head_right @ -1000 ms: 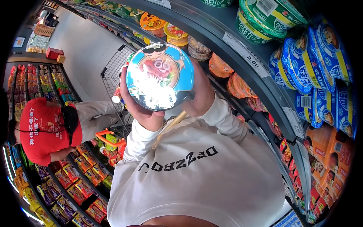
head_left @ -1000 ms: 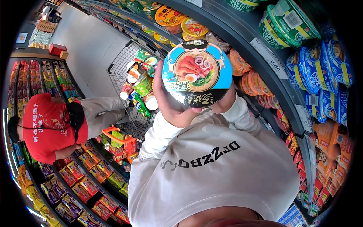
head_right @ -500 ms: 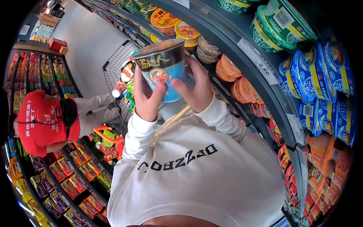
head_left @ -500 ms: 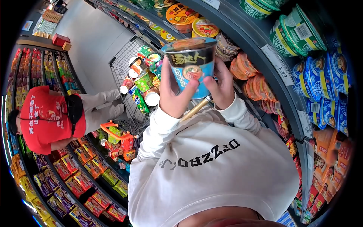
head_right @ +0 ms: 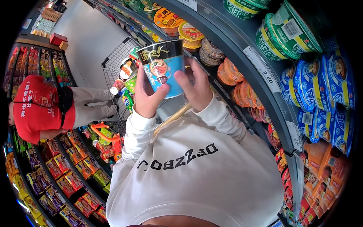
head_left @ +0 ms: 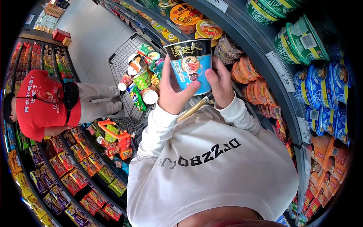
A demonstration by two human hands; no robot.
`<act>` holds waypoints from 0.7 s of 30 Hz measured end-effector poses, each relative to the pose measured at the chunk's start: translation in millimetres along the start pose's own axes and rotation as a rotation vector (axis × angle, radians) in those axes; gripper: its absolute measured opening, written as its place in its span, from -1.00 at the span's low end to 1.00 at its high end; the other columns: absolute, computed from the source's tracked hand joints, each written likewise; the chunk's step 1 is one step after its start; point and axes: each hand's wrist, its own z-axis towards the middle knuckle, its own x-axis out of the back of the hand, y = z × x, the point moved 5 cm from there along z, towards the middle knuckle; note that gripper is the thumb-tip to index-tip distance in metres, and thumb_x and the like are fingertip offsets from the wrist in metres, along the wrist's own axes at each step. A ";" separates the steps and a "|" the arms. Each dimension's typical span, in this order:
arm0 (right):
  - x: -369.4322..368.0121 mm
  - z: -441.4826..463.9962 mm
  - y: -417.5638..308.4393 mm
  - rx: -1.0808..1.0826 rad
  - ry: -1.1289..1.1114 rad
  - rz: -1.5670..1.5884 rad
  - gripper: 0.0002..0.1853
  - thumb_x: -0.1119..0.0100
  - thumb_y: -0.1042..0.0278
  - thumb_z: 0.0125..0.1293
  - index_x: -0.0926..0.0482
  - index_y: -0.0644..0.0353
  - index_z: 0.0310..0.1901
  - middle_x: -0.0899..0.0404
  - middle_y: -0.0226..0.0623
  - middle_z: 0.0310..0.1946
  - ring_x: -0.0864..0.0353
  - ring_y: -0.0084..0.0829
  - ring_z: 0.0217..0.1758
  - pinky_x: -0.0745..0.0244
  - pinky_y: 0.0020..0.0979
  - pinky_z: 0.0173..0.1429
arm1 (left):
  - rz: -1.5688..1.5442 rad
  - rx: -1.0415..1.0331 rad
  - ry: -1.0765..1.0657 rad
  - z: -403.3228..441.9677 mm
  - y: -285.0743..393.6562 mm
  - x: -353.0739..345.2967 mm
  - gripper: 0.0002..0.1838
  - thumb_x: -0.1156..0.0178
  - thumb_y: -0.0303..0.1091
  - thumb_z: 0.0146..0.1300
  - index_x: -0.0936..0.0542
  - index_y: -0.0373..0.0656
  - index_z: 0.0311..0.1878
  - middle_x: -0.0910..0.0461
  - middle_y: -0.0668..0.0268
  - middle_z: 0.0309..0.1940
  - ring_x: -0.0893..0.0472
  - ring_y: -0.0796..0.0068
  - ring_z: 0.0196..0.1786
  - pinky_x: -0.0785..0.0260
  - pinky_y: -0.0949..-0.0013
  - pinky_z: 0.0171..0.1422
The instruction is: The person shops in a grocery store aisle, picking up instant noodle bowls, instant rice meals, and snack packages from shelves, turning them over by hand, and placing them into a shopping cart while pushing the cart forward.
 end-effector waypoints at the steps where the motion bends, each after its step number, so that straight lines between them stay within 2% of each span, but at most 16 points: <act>1: -0.6 0.7 0.5 -0.011 0.004 0.010 -0.41 -0.22 0.03 0.41 -0.38 0.40 0.21 -0.62 -0.19 -0.06 -0.61 -0.50 -0.06 -0.50 -0.43 0.09 | -0.001 0.001 0.001 0.3 -0.1 0.9 0.03 -0.44 -0.45 0.14 0.02 -0.28 0.55 -0.40 0.13 0.29 -0.48 0.34 0.29 -0.37 0.27 0.37; 7: -4.2 1.5 7.5 -0.049 -0.006 0.002 -0.40 -0.21 0.01 0.43 -0.36 0.39 0.23 -0.60 -0.22 -0.05 -0.59 -0.53 -0.05 -0.48 -0.46 0.08 | -0.065 0.001 -0.002 0.0 -8.2 5.4 0.08 -0.47 -0.48 0.10 0.06 -0.28 0.56 -0.38 0.12 0.30 -0.48 0.32 0.29 -0.38 0.27 0.36; 11: -9.1 2.8 21.7 -0.055 -0.024 0.025 -0.38 -0.19 0.00 0.44 -0.35 0.40 0.26 -0.60 -0.22 -0.03 -0.58 -0.54 -0.04 -0.48 -0.47 0.07 | -0.060 0.012 0.069 -6.0 -22.8 15.0 0.06 -0.44 -0.51 0.12 0.06 -0.28 0.56 -0.39 0.12 0.29 -0.49 0.34 0.28 -0.39 0.29 0.35; 13: -11.5 3.4 34.0 -0.147 -0.062 0.015 -0.39 -0.20 0.07 0.44 -0.33 0.41 0.29 -0.59 -0.21 0.00 -0.59 -0.54 -0.03 -0.50 -0.47 0.08 | -0.055 0.007 0.115 -9.6 -34.7 25.0 0.04 -0.43 -0.52 0.14 0.05 -0.28 0.56 -0.41 0.13 0.28 -0.50 0.35 0.26 -0.40 0.30 0.34; 15: -14.9 3.0 67.5 -0.189 -0.097 0.034 -0.39 -0.21 0.10 0.44 -0.32 0.42 0.30 -0.59 -0.19 0.02 -0.59 -0.53 -0.03 -0.50 -0.46 0.07 | -0.094 0.079 0.179 -13.3 -62.5 45.9 -0.06 -0.39 -0.53 0.17 -0.03 -0.28 0.53 -0.47 0.16 0.22 -0.53 0.40 0.20 -0.41 0.31 0.30; 16: -17.1 -0.3 86.9 -0.230 -0.112 0.052 -0.40 -0.22 0.14 0.44 -0.31 0.43 0.30 -0.59 -0.18 0.03 -0.60 -0.53 -0.03 -0.51 -0.46 0.07 | -0.084 0.098 0.210 -14.4 -81.4 62.4 -0.20 -0.37 -0.52 0.20 -0.17 -0.27 0.45 -0.53 0.20 0.15 -0.56 0.44 0.14 -0.41 0.33 0.28; 17: -19.7 -4.6 99.7 -0.249 -0.136 0.020 -0.51 -0.19 0.34 0.44 -0.36 0.34 0.32 -0.52 -0.24 0.13 -0.54 -0.55 0.05 -0.47 -0.48 0.12 | -0.078 0.092 0.315 -18.2 -106.1 81.8 -0.31 -0.39 -0.40 0.23 -0.28 -0.24 0.36 -0.56 0.21 0.10 -0.59 0.44 0.09 -0.49 0.35 0.17; 19: -21.9 -12.0 114.3 -0.134 -0.250 -0.313 -0.50 -0.22 0.38 0.40 -0.38 0.28 0.32 -0.52 -0.22 0.16 -0.59 -0.46 0.06 -0.51 -0.44 0.10 | -0.087 0.213 0.527 -28.6 -140.6 117.4 -0.31 -0.43 -0.26 0.23 -0.32 -0.21 0.33 -0.57 0.20 0.07 -0.63 0.41 0.01 -0.59 0.33 -0.03; 21: -21.2 -26.1 134.3 -0.111 -0.360 -0.533 -0.56 -0.22 0.35 0.36 -0.46 0.23 0.24 -0.55 -0.15 0.10 -0.62 -0.23 0.06 -0.53 -0.32 0.11 | -0.073 0.287 0.730 -38.3 -169.3 157.9 -0.26 -0.47 -0.13 0.19 -0.33 -0.20 0.32 -0.57 0.19 0.06 -0.65 0.37 -0.05 -0.63 0.31 -0.19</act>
